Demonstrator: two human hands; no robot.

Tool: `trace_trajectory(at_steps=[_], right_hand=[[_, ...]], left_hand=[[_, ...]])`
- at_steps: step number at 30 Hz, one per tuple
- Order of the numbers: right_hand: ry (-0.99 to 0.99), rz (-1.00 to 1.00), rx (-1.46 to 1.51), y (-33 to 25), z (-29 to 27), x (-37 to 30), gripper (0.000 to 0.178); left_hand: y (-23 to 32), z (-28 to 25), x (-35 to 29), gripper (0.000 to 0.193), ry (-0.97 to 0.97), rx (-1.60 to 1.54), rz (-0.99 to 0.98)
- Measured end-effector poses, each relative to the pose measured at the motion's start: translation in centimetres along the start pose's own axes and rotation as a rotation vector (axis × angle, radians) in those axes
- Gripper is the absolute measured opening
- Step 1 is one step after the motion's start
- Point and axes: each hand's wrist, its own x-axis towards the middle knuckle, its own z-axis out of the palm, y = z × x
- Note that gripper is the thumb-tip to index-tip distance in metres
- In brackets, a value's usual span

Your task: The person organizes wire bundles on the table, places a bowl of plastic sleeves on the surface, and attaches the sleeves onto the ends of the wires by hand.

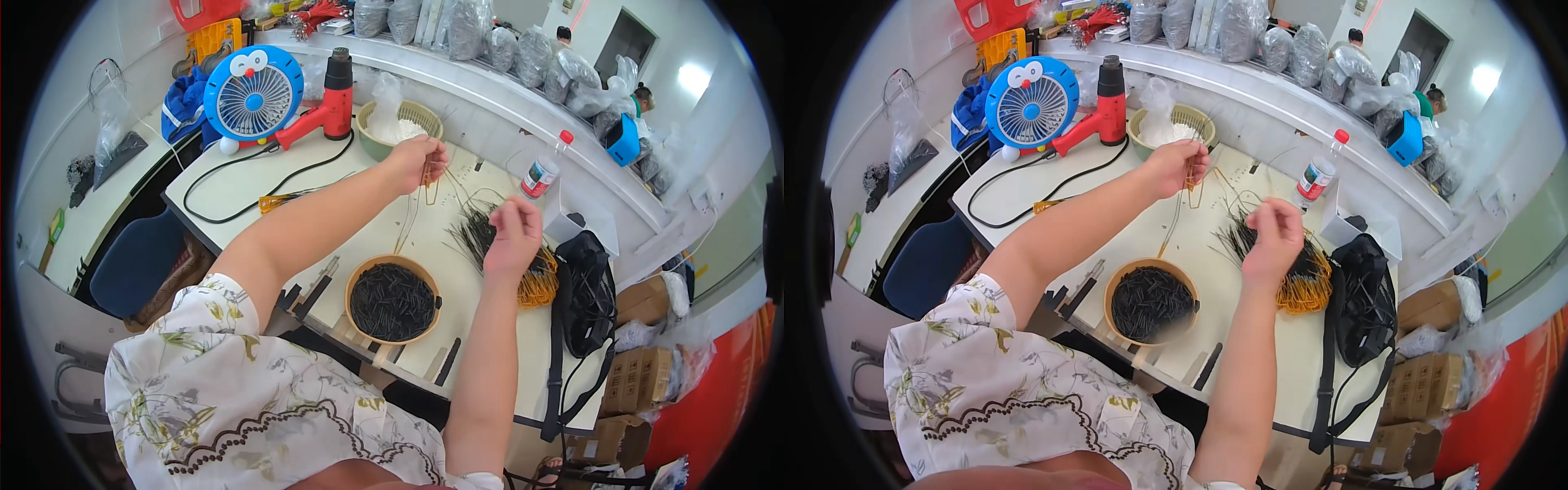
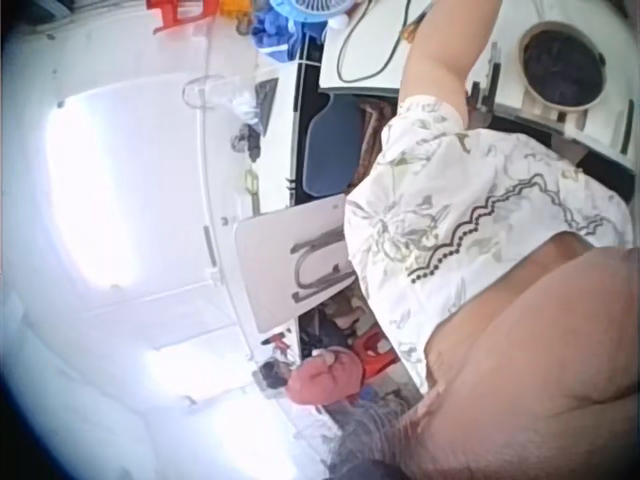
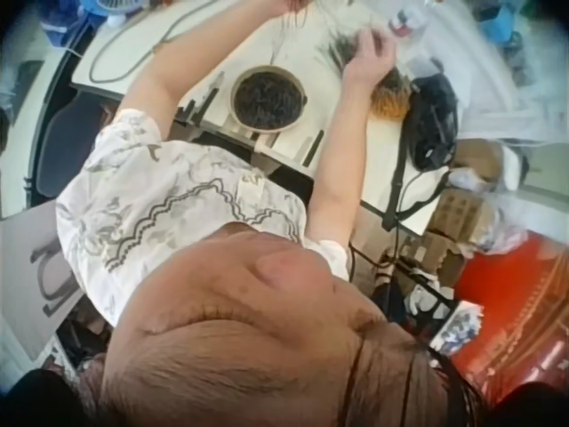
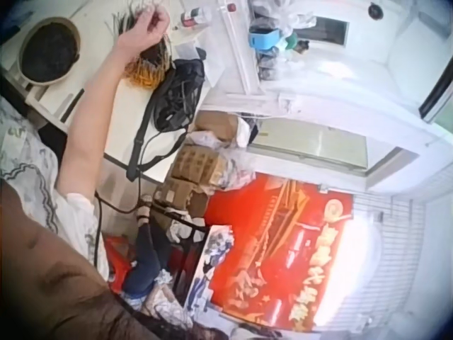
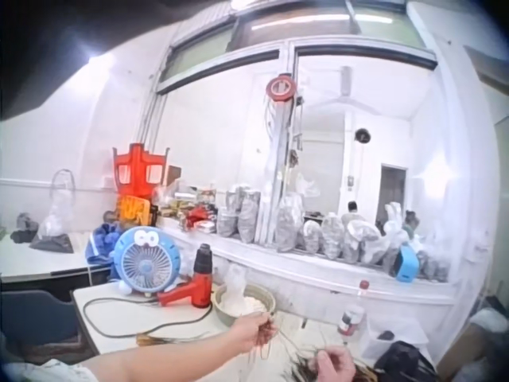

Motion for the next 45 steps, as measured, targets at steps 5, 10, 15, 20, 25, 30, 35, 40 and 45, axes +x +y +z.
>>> trace_trajectory(at_steps=[5,10,15,20,25,30,35,40,45], right_hand=[[-0.302,-0.334,-0.736,1.7,1.0,-1.8,0.009],[-0.327,-0.258,-0.718,2.5,1.9,-2.6,0.01],[-0.26,0.525,-0.487,3.4,-1.0,-1.7,0.027],[-0.56,0.698,-0.33,3.0,0.6,-2.2,0.033],[-0.715,0.686,-0.475,3.4,-1.7,-1.4,0.034],[-0.392,0.973,-0.167,2.2,0.8,-2.4,0.041],[-0.341,1.039,0.151,4.1,0.9,-2.8,0.039],[-0.193,0.949,0.271,3.9,-1.2,-1.8,0.024],[-0.769,0.908,-0.632,-1.0,-4.7,0.3,0.018]], left_hand=[[-0.9,3.5,-3.1,0.016,-0.038,0.092,-0.067],[-1.4,2.3,-3.0,0.011,-0.03,0.135,-0.064],[2.2,1.1,-2.1,0.011,-0.242,-0.279,-0.096],[3.5,1.0,-2.7,0.013,-0.362,-0.462,-0.007],[4.9,1.2,-2.9,0.014,-0.436,-0.454,0.108],[5.1,0.7,-3.0,0.022,-0.524,-0.521,0.091],[4.8,1.5,-3.1,0.023,-0.573,-0.63,0.051],[5.4,1.4,-3.1,0.022,-0.609,-0.612,0.029],[7.3,0.1,-2.7,0.019,-0.548,-0.501,0.209]])
